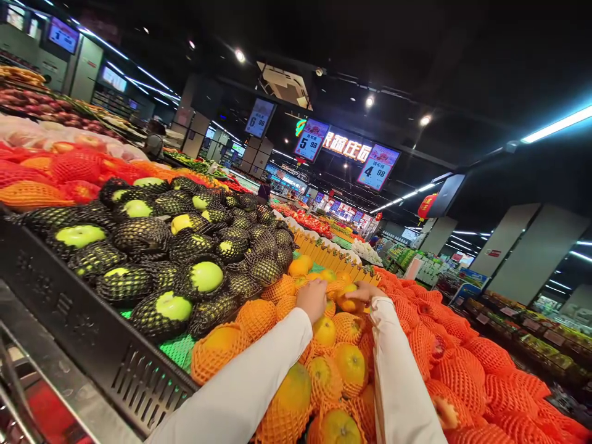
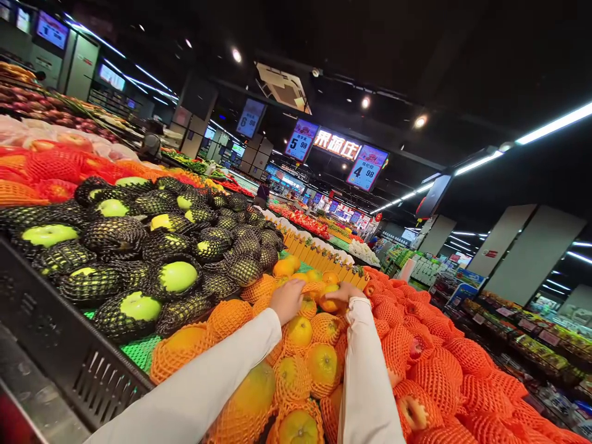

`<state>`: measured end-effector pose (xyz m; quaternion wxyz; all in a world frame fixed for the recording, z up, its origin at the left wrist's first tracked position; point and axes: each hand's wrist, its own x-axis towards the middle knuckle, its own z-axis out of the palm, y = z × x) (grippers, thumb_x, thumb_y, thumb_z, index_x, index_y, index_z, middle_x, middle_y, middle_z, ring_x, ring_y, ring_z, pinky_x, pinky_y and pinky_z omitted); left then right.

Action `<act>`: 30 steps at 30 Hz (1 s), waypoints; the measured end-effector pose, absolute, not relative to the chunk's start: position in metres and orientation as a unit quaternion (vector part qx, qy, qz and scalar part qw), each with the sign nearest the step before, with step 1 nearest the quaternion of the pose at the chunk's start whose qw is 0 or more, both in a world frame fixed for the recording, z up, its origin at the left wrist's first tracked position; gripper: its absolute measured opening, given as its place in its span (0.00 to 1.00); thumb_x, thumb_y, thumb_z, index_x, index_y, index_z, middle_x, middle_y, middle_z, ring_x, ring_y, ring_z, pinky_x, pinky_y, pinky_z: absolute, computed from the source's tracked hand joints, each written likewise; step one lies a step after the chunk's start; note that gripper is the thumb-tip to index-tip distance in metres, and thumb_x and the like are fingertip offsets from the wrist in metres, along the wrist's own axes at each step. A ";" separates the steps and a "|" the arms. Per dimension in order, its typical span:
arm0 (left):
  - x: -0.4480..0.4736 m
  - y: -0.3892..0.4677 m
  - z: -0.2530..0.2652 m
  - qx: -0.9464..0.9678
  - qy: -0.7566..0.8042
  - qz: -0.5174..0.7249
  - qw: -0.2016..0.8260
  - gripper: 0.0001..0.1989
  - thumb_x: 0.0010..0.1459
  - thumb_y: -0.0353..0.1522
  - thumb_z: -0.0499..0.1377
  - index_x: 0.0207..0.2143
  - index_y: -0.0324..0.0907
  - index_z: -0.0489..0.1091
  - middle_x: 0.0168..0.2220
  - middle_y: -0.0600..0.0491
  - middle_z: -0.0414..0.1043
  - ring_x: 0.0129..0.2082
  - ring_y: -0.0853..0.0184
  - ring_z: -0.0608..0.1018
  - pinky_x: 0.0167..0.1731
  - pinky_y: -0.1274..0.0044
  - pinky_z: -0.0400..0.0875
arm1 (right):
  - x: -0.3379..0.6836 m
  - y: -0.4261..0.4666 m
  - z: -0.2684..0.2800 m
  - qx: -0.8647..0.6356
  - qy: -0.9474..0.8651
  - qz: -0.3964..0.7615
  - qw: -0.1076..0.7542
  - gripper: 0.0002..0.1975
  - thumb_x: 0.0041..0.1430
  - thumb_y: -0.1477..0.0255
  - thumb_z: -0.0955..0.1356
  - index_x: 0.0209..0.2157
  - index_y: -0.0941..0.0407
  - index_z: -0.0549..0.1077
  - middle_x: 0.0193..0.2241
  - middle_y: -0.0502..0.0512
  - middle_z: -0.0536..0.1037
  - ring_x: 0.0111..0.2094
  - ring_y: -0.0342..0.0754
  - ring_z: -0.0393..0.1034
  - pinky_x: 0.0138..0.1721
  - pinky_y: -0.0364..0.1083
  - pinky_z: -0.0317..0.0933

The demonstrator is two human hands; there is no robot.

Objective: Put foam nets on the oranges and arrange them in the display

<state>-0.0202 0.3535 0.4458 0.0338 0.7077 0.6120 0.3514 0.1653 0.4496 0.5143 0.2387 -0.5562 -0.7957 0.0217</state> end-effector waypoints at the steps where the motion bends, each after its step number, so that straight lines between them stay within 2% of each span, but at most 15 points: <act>1: -0.020 0.355 0.446 0.711 0.605 0.356 0.030 0.17 0.62 0.25 0.49 0.50 0.39 0.70 0.52 0.43 0.73 0.55 0.53 0.75 0.48 0.66 0.73 | 0.167 0.444 0.526 -0.559 -0.799 0.028 0.218 0.24 0.47 0.52 0.73 0.32 0.60 0.78 0.19 0.51 0.76 0.19 0.42 0.65 0.23 0.44 0.60; 4: -0.021 0.359 0.445 0.718 0.591 0.367 0.023 0.21 0.58 0.21 0.50 0.51 0.41 0.70 0.53 0.45 0.72 0.56 0.54 0.73 0.49 0.67 0.72 | 0.166 0.417 0.568 -0.554 -0.812 -0.004 0.187 0.22 0.40 0.55 0.76 0.33 0.57 0.78 0.28 0.56 0.80 0.27 0.46 0.70 0.29 0.46 0.62; 6: -0.021 0.361 0.443 0.713 0.592 0.376 0.024 0.22 0.56 0.20 0.51 0.52 0.41 0.69 0.53 0.45 0.72 0.56 0.55 0.73 0.50 0.67 0.71 | 0.156 0.390 0.593 -0.525 -0.830 -0.075 0.173 0.23 0.43 0.53 0.74 0.36 0.56 0.78 0.33 0.57 0.81 0.31 0.50 0.72 0.34 0.48 0.63; 9: -0.021 0.363 0.440 0.705 0.597 0.383 0.033 0.19 0.57 0.23 0.53 0.52 0.42 0.67 0.53 0.45 0.73 0.52 0.55 0.76 0.47 0.67 0.72 | 0.138 0.346 0.611 -0.485 -0.858 -0.077 0.151 0.25 0.45 0.51 0.72 0.40 0.55 0.78 0.36 0.57 0.82 0.33 0.50 0.73 0.35 0.48 0.63; 14: -0.019 0.362 0.440 0.680 0.613 0.400 0.043 0.14 0.61 0.30 0.53 0.50 0.42 0.66 0.52 0.46 0.75 0.49 0.54 0.78 0.42 0.67 0.71 | 0.128 0.308 0.568 -0.468 -0.878 -0.100 0.012 0.27 0.39 0.50 0.74 0.37 0.54 0.78 0.32 0.56 0.81 0.31 0.51 0.72 0.30 0.47 0.58; 16: -0.018 0.360 0.442 0.667 0.625 0.403 0.050 0.12 0.64 0.34 0.52 0.48 0.42 0.67 0.51 0.45 0.76 0.50 0.54 0.78 0.41 0.67 0.70 | 0.133 0.306 0.535 -0.473 -0.871 -0.134 -0.004 0.28 0.40 0.51 0.74 0.39 0.55 0.77 0.32 0.58 0.81 0.31 0.53 0.73 0.30 0.47 0.57; 20: -0.017 0.360 0.443 0.653 0.637 0.404 0.063 0.14 0.66 0.40 0.49 0.45 0.41 0.68 0.47 0.42 0.78 0.46 0.53 0.79 0.38 0.69 0.68 | 0.146 0.310 0.476 -0.466 -0.859 -0.168 0.126 0.28 0.51 0.49 0.69 0.44 0.57 0.74 0.38 0.60 0.81 0.36 0.55 0.75 0.34 0.49 0.61; 24: -0.016 0.364 0.439 0.630 0.606 0.472 0.113 0.11 0.66 0.38 0.50 0.36 0.43 0.67 0.40 0.46 0.78 0.41 0.58 0.77 0.36 0.71 0.63 | 0.149 0.313 0.448 -0.417 -0.854 -0.186 0.251 0.28 0.55 0.50 0.66 0.46 0.58 0.74 0.38 0.61 0.79 0.38 0.55 0.74 0.37 0.50 0.64; 27: -0.017 0.370 0.437 0.583 0.533 0.582 0.194 0.15 0.65 0.37 0.51 0.24 0.44 0.59 0.27 0.53 0.70 0.32 0.64 0.71 0.33 0.73 0.58 | 0.146 0.312 0.442 -0.394 -0.848 -0.191 0.300 0.28 0.55 0.50 0.66 0.46 0.58 0.74 0.38 0.61 0.78 0.40 0.56 0.74 0.40 0.51 0.66; 30: -0.017 0.372 0.436 0.537 0.490 0.643 0.241 0.21 0.66 0.38 0.49 0.19 0.45 0.52 0.20 0.57 0.59 0.26 0.66 0.65 0.32 0.73 0.55 | 0.144 0.311 0.439 -0.379 -0.866 -0.123 0.301 0.31 0.51 0.49 0.70 0.50 0.55 0.72 0.45 0.62 0.79 0.46 0.58 0.74 0.46 0.54 0.67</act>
